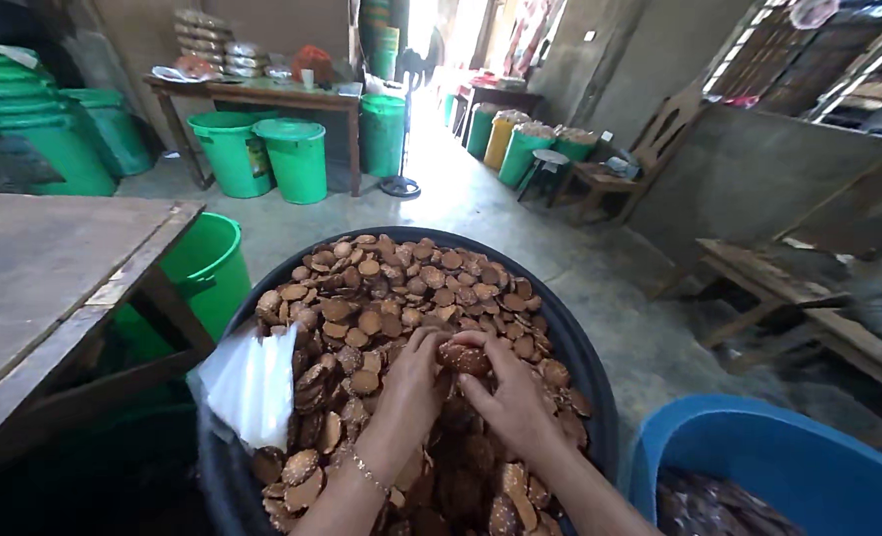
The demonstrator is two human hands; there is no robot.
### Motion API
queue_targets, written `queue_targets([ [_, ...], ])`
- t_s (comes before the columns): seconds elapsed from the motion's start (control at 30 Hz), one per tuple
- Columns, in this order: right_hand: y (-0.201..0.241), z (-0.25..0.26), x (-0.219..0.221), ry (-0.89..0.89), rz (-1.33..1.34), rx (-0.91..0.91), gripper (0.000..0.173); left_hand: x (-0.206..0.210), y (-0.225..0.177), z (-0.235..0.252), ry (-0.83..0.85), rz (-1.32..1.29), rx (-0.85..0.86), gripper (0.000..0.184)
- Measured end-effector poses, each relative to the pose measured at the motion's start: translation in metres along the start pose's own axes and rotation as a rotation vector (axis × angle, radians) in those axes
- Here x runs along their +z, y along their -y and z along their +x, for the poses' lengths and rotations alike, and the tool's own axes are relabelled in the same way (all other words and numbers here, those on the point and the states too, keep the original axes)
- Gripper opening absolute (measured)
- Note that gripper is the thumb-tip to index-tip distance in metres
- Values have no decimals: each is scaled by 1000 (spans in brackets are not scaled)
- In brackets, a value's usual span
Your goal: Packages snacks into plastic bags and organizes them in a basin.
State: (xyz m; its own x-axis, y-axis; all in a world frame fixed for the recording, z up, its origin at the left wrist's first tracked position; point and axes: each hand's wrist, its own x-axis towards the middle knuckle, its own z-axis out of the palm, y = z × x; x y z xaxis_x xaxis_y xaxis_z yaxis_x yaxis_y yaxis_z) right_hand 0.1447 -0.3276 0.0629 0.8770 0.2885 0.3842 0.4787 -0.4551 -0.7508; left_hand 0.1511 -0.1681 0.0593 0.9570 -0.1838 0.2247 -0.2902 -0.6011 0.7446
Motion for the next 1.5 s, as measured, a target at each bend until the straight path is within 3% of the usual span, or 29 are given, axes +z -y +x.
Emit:
queue_targets([
  [0.1,-10,-3,1,-106,-494,-256,40,20,3,-1,-134,-12,132,55],
  [0.17,-6,-6,-4,-82,-570,-158,40,32,1,-1,-190,96,211,58],
  [0.23,16,-5,-15,131,-375,193,45,42,-6,-7,-278,224,351,57],
  [0.27,20,-3,-17,158,-149,335,45,45,-12,-12,-302,265,418,58],
  [0.3,20,-3,-12,76,101,428,40,47,-18,-17,-320,290,485,59],
  [0.37,16,-5,-1,-122,417,408,35,43,-21,-23,-352,256,611,52],
  [0.43,10,0,-15,-111,181,154,46,26,-11,-19,-396,105,692,36],
  [0.47,18,3,-31,-76,66,80,46,13,-7,-16,-401,-1,675,33],
  [0.5,26,7,-48,-11,26,15,43,2,-3,-15,-368,-155,611,44],
  [0.57,39,13,-74,115,-13,-136,33,-8,8,-12,-128,-699,414,71],
  [0.6,46,16,-83,170,-22,-194,29,-4,15,-10,49,-1018,311,64],
  [0.67,51,21,-93,187,5,-229,24,9,20,-10,457,-1399,219,49],
  [0.7,46,23,-98,153,12,-208,22,14,18,-11,579,-1493,216,48],
  [0.73,35,24,-104,126,-27,-161,21,16,12,-12,596,-1542,202,47],
  [0.77,21,23,-111,137,-135,-78,21,15,6,-12,536,-1568,166,45],
  [0.83,-13,9,-124,348,-479,228,28,10,5,-8,397,-1650,130,45],
  [0.9,-50,-15,-119,572,-793,518,31,1,13,-3,360,-1733,195,58],
  [0.93,-66,-29,-113,589,-867,583,32,-4,16,-1,370,-1723,255,67],
  [1.0,-88,-50,-103,515,-917,571,35,-11,20,0,374,-1667,354,78],
  [1.07,-96,-54,-101,466,-894,549,38,-13,21,-2,354,-1604,375,78],
  [1.17,-101,-44,-109,576,-830,548,45,-11,20,-5,294,-1616,295,67],
  [1.27,-111,-27,-127,643,-709,487,37,-8,21,-2,186,-1648,182,53],
  [1.33,-114,-21,-138,646,-644,446,30,-7,22,-1,114,-1599,164,50],
  [1.5,-119,-31,-139,741,-645,372,36,-8,24,2,95,-1599,174,45],
])
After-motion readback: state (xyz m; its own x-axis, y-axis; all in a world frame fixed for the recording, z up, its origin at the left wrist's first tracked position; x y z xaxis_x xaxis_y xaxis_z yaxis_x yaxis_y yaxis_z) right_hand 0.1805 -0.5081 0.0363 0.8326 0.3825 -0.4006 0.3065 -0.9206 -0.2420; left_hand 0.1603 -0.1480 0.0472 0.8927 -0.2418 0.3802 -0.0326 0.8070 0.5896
